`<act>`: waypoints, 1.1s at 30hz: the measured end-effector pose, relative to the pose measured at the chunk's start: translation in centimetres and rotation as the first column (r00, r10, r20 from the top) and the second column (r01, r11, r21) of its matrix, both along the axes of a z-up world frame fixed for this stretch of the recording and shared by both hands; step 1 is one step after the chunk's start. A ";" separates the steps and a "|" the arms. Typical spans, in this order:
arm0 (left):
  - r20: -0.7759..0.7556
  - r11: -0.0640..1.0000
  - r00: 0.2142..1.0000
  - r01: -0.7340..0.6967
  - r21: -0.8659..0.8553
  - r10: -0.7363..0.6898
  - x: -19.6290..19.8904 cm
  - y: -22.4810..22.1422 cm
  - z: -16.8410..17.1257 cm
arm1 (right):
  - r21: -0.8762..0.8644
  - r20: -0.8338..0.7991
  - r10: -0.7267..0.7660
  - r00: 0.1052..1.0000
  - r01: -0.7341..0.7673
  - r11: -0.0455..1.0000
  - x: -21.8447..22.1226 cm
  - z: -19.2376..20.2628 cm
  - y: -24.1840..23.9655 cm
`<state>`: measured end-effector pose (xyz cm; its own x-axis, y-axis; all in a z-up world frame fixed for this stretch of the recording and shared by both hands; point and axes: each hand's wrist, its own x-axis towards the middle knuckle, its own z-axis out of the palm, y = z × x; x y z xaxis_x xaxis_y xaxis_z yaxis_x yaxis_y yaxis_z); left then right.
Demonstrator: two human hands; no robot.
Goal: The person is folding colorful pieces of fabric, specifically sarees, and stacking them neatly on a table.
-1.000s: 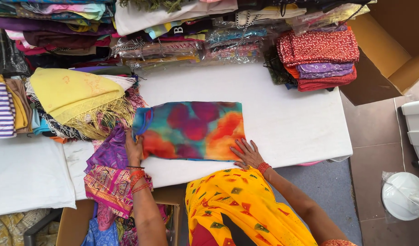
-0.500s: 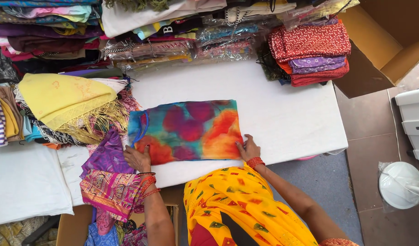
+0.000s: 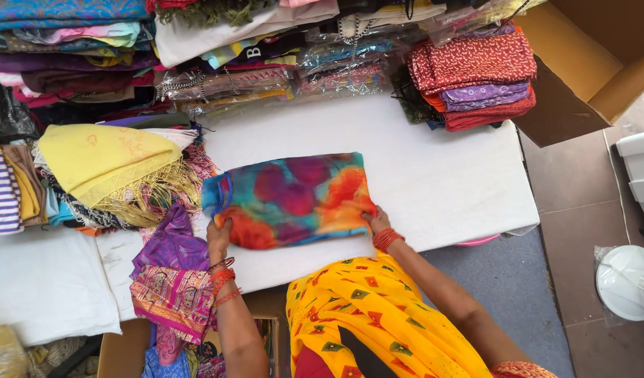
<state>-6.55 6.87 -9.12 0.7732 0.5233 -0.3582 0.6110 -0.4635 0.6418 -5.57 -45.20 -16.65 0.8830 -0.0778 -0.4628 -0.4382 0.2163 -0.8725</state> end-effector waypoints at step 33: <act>0.202 0.845 0.971 0.001 -0.535 0.127 -4.5 -13.8 -3.7 | -0.326 -0.299 0.086 0.950 -0.187 0.927 4.8 14.5 -13.7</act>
